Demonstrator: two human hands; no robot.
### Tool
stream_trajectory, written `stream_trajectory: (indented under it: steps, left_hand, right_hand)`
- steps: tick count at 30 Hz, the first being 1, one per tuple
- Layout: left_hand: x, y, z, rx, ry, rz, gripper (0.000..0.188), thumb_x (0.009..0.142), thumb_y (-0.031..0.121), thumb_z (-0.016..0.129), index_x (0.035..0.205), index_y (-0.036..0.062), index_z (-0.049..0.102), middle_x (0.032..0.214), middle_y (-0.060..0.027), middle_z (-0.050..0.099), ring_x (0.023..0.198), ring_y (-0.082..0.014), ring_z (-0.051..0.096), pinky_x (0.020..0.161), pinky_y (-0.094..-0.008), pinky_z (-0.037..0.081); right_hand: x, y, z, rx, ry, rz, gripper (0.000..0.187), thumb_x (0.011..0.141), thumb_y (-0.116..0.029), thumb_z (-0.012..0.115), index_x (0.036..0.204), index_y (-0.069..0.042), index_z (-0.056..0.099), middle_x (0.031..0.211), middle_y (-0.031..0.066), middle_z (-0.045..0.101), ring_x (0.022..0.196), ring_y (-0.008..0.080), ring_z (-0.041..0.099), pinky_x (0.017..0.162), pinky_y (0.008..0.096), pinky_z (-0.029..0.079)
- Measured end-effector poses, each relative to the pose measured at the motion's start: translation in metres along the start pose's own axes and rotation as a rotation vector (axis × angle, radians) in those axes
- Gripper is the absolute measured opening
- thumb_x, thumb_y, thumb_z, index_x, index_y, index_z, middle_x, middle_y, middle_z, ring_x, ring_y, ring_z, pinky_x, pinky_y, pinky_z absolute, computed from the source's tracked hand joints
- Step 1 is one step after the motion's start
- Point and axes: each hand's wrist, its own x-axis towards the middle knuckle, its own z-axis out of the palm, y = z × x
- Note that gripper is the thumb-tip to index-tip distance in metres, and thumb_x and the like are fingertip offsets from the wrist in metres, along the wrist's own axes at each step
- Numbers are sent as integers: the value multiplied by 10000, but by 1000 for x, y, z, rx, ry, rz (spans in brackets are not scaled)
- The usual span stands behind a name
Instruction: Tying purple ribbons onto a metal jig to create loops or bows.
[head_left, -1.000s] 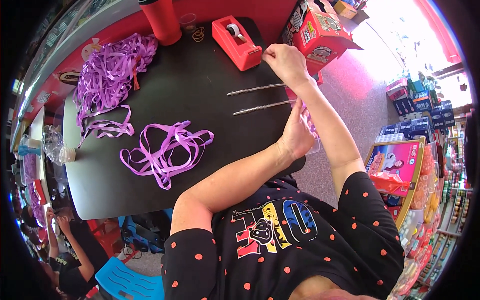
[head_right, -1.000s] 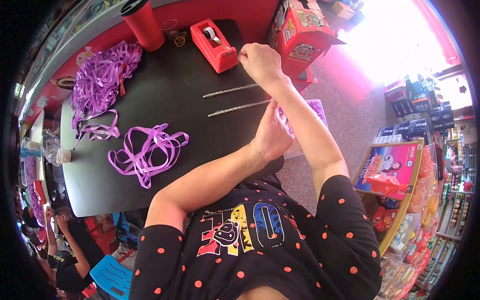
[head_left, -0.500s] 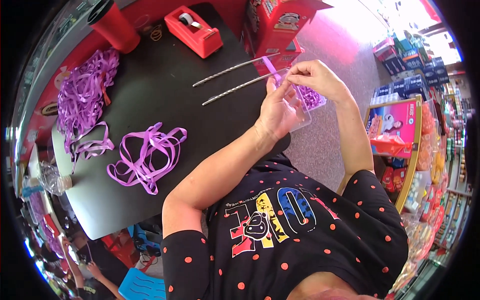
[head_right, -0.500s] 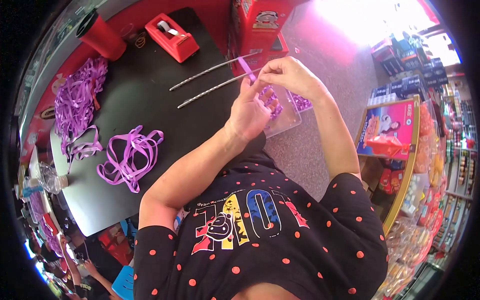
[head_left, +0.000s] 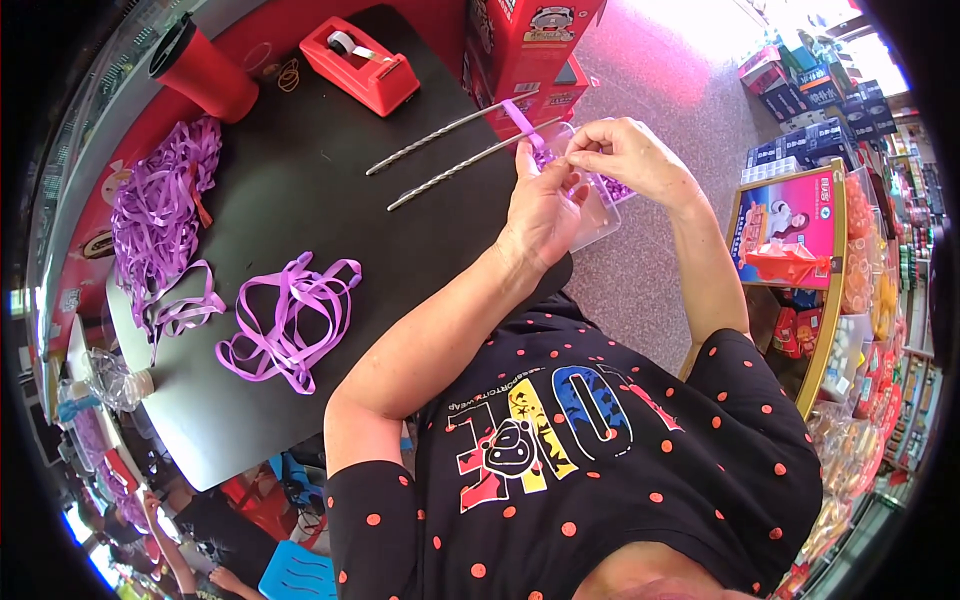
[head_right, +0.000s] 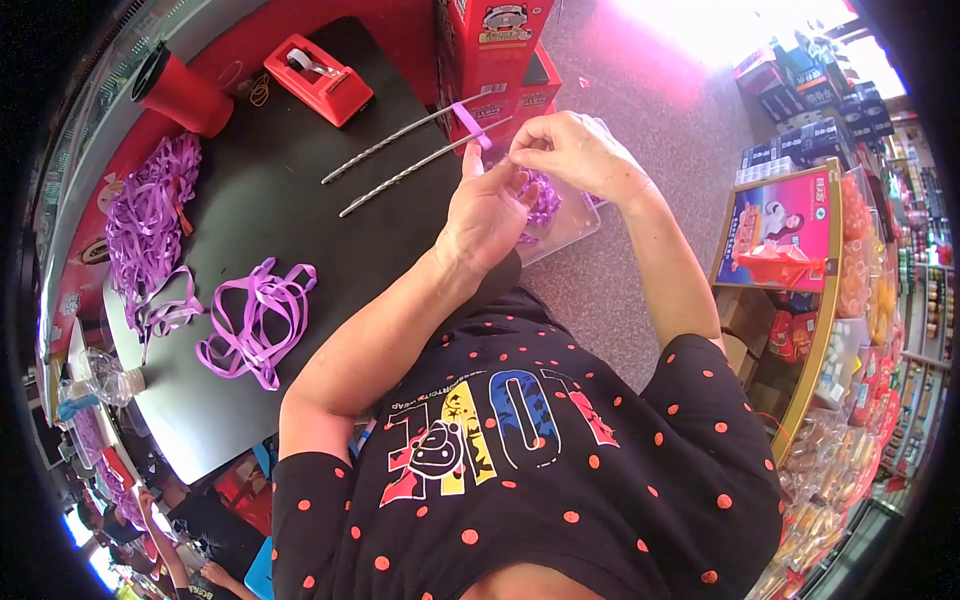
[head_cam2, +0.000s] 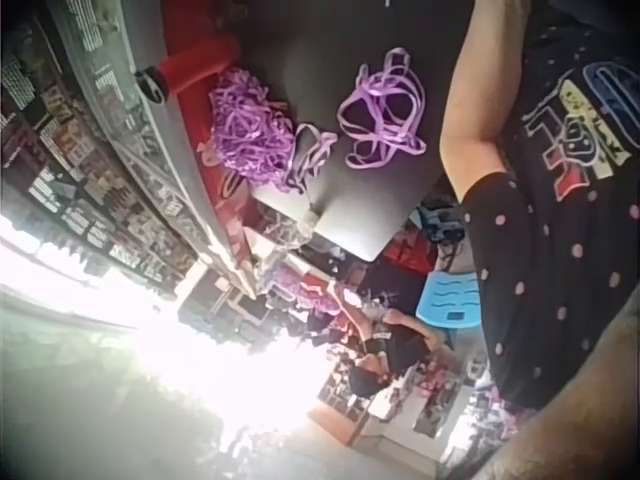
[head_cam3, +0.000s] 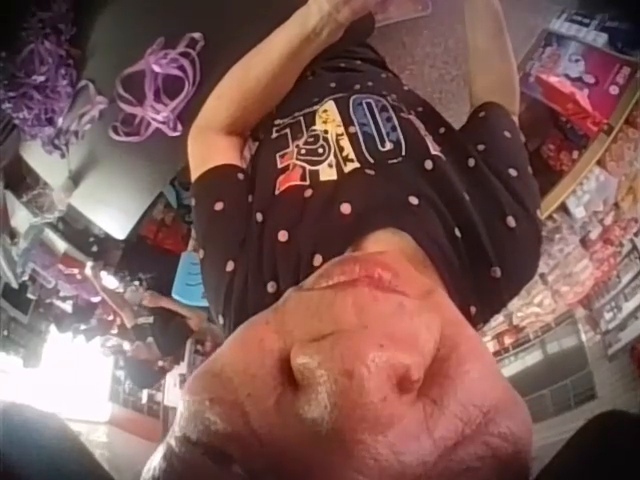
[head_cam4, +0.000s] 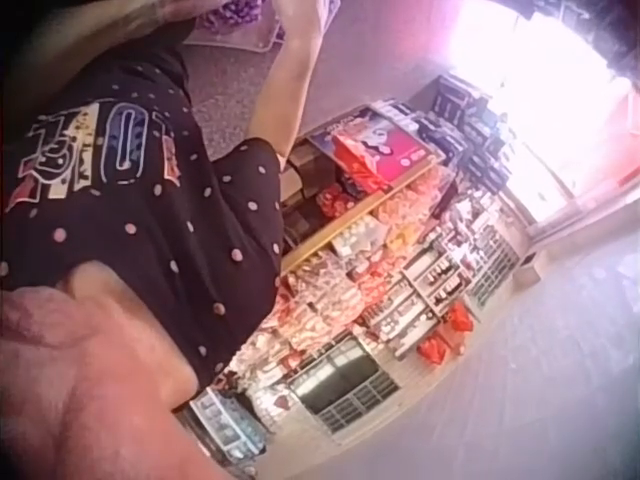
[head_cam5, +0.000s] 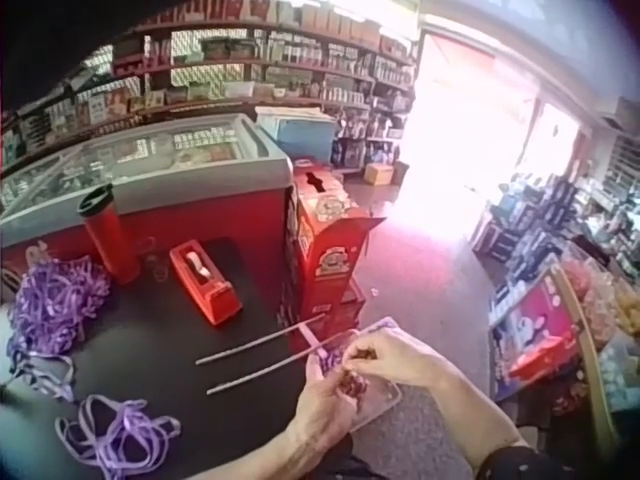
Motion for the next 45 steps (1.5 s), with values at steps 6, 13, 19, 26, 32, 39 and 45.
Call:
stream_trajectory:
  steps: [6,13,19,26,32,39,45]
  left_hand:
    - [2,1,-2,28,-11,1,681,911,70,521,1434,303,152,1069,-14,483,863,-116,459,810,-369,388]
    - [4,0,-4,32,-27,-3,667,910,57,523,1423,301,174,997,-12,486,847,-119,467,804,-362,392]
    - [3,0,-4,29,-58,19,701,905,44,527,1436,307,152,972,-10,500,835,-117,475,795,-361,393]
    - [0,0,1,18,27,6,641,898,-10,512,1390,276,216,1057,-14,532,879,-128,508,827,-379,395]
    - [5,-3,-5,40,-20,27,705,893,15,530,1425,290,158,1033,-13,522,873,-121,491,797,-354,385]
    - [-3,3,3,-32,16,-14,823,871,50,590,1465,307,82,1010,-8,555,841,-101,508,757,-309,401]
    - [-2,4,-1,-33,-46,-32,795,863,80,620,1449,303,133,1110,-37,529,984,-177,490,851,-371,389]
  right_hand:
    - [-8,0,2,0,75,-8,194,875,-132,621,1023,-19,678,846,43,662,792,84,600,706,241,483]
    - [-14,31,7,191,243,-47,243,919,-217,594,1066,-44,681,903,49,664,866,100,592,769,253,466]
    - [-21,29,8,323,119,7,284,898,-284,630,999,-25,691,895,29,657,843,104,575,755,250,447]
    - [-16,28,7,411,161,107,262,867,-269,676,930,-14,680,847,-17,617,791,58,531,730,229,432]
    - [-16,31,8,347,83,24,196,850,-209,676,908,-21,679,830,-25,606,790,50,526,712,221,427]
    - [5,7,-14,127,141,-48,160,854,-185,660,906,-34,669,775,-36,576,682,56,457,629,219,376]
    - [75,-9,-25,6,-284,-219,252,874,-259,625,961,-24,648,864,46,648,836,123,577,791,285,449]
